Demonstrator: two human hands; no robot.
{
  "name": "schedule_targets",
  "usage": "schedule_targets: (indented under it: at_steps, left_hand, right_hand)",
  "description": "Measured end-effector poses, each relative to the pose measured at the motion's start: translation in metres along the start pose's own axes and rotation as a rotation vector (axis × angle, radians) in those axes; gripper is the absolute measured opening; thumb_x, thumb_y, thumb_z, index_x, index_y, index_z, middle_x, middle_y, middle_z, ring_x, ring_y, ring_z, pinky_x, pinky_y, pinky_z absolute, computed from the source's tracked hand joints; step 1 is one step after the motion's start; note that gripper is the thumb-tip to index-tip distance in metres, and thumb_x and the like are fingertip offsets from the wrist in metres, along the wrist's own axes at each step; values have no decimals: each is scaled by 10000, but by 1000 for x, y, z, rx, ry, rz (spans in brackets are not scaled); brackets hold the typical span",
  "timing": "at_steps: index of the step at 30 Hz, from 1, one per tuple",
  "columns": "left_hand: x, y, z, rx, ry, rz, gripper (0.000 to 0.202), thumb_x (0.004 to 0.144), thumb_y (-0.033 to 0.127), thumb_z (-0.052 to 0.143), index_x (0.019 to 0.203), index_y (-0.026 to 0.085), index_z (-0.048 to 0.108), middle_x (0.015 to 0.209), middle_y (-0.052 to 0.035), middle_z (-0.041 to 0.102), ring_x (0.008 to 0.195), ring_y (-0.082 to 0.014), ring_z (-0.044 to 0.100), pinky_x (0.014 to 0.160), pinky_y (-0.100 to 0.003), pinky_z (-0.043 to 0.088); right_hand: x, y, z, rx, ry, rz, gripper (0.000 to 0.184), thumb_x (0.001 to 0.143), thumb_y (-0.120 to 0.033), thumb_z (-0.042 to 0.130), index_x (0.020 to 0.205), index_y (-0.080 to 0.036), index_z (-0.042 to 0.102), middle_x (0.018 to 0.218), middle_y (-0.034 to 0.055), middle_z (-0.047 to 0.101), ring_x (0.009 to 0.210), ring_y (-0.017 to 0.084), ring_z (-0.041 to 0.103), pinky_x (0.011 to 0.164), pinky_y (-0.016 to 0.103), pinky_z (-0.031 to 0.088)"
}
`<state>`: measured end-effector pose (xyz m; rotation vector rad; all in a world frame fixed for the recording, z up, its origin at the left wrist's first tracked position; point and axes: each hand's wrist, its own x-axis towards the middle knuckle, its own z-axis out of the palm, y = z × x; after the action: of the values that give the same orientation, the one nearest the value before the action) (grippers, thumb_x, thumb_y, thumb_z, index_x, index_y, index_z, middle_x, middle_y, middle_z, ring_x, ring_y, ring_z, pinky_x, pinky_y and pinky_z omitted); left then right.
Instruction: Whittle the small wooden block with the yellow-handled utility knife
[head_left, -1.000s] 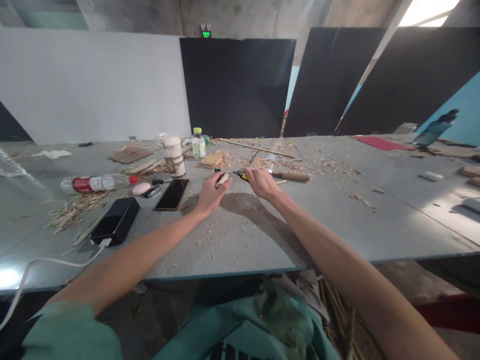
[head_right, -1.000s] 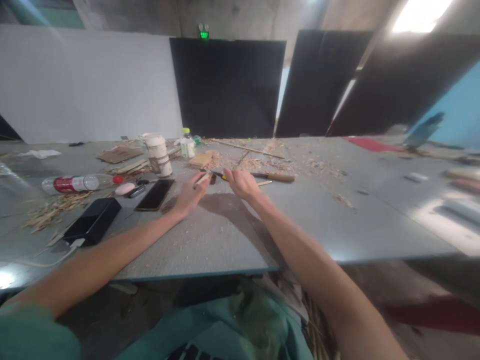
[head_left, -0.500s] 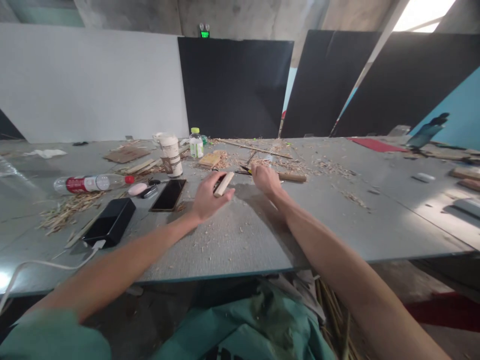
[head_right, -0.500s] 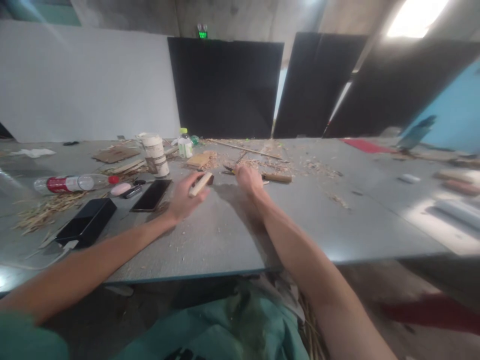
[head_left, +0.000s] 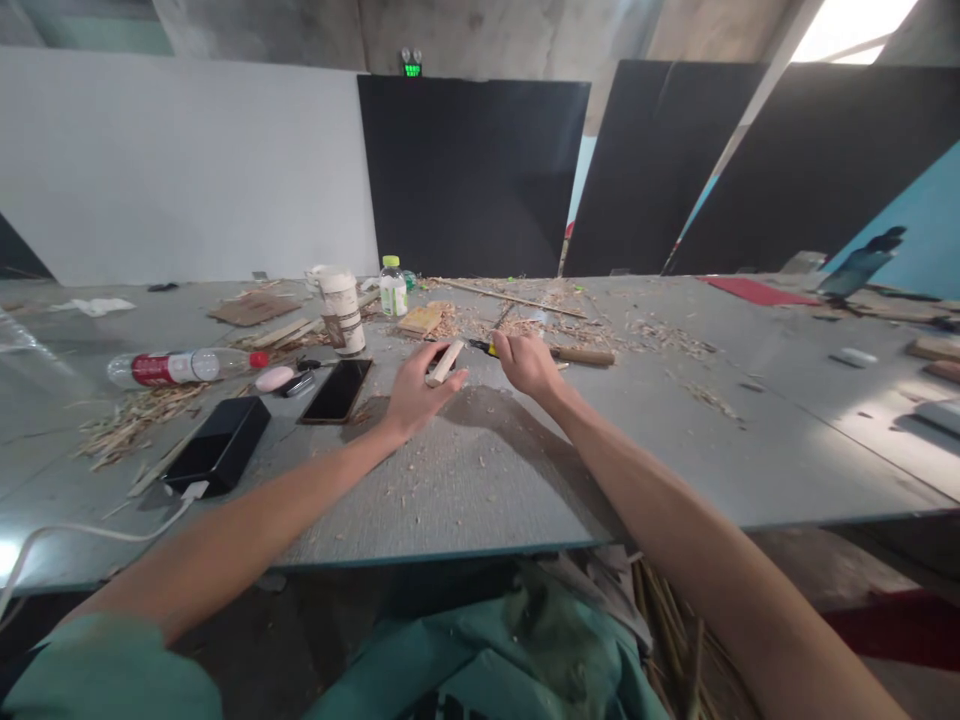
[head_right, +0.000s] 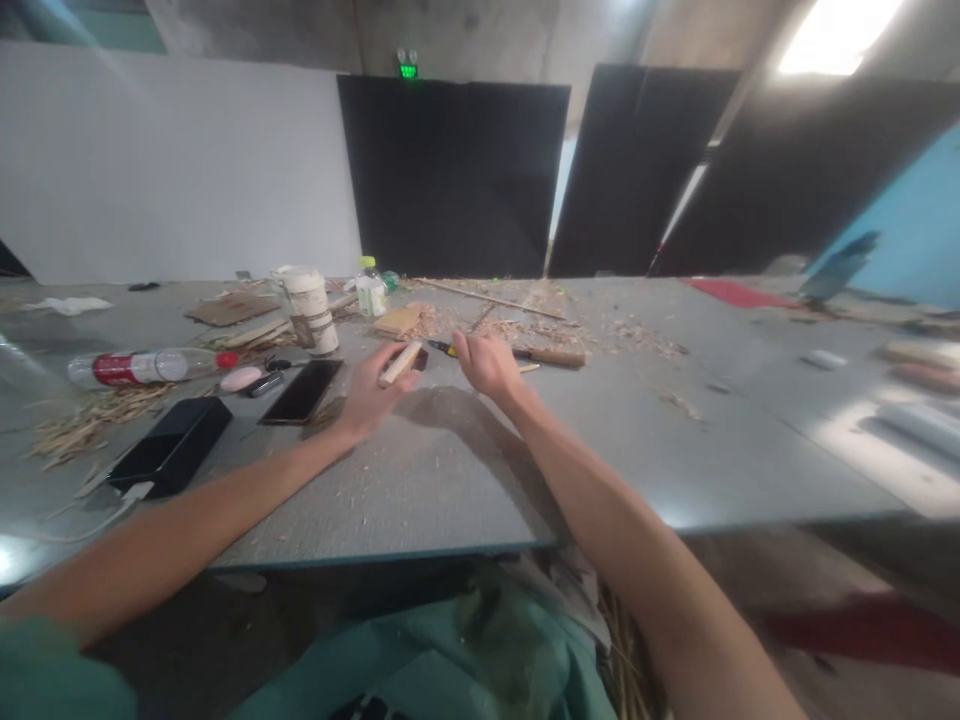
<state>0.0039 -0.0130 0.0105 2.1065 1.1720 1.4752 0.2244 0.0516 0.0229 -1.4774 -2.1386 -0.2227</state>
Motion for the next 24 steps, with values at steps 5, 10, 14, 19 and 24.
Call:
schedule_targets:
  at_steps: [5, 10, 14, 19, 24]
  left_hand:
    - [0, 0, 0, 23, -1, -22, 341, 929, 444, 671, 1184, 217, 682, 1152, -86, 741, 1041, -281, 691, 963, -446, 542]
    - [0, 0, 1, 39, 12, -2, 312, 920, 432, 672, 1145, 216, 680, 1117, -76, 744, 1029, -276, 691, 973, -451, 542]
    - [2, -4, 1, 49, 21, -25, 333, 896, 439, 690, 1141, 214, 684, 1105, -75, 746, 1008, -272, 690, 961, -451, 545]
    - [-7, 14, -5, 88, -30, 159, 376, 859, 383, 686, 1199, 229, 640, 1183, -89, 708, 1106, -292, 656, 1031, -482, 511]
    - [-17, 26, 4, -7, -116, 128, 494, 867, 464, 717, 1284, 253, 558, 1245, -95, 647, 1134, -298, 632, 1006, -470, 528]
  right_hand:
    - [-5, 3, 1, 59, 29, -70, 708, 1133, -472, 158, 652, -190, 595, 583, 59, 554, 575, 175, 480, 643, 321, 262]
    - [-8, 2, 3, 70, 14, -125, 716, 1136, -477, 158, 680, -176, 621, 595, 49, 553, 575, 159, 463, 646, 318, 253]
    - [-6, -6, 4, -38, -20, -54, 717, 1140, -467, 202, 764, -156, 728, 691, 108, 685, 670, 197, 610, 676, 308, 308]
    - [6, 13, 6, -79, -8, 256, 766, 1138, -497, 164, 891, -142, 796, 880, 199, 779, 842, 274, 732, 731, 309, 404]
    - [8, 52, 9, 1, 86, 435, 802, 1129, -526, 125, 867, -128, 770, 900, 213, 773, 862, 296, 719, 752, 324, 442]
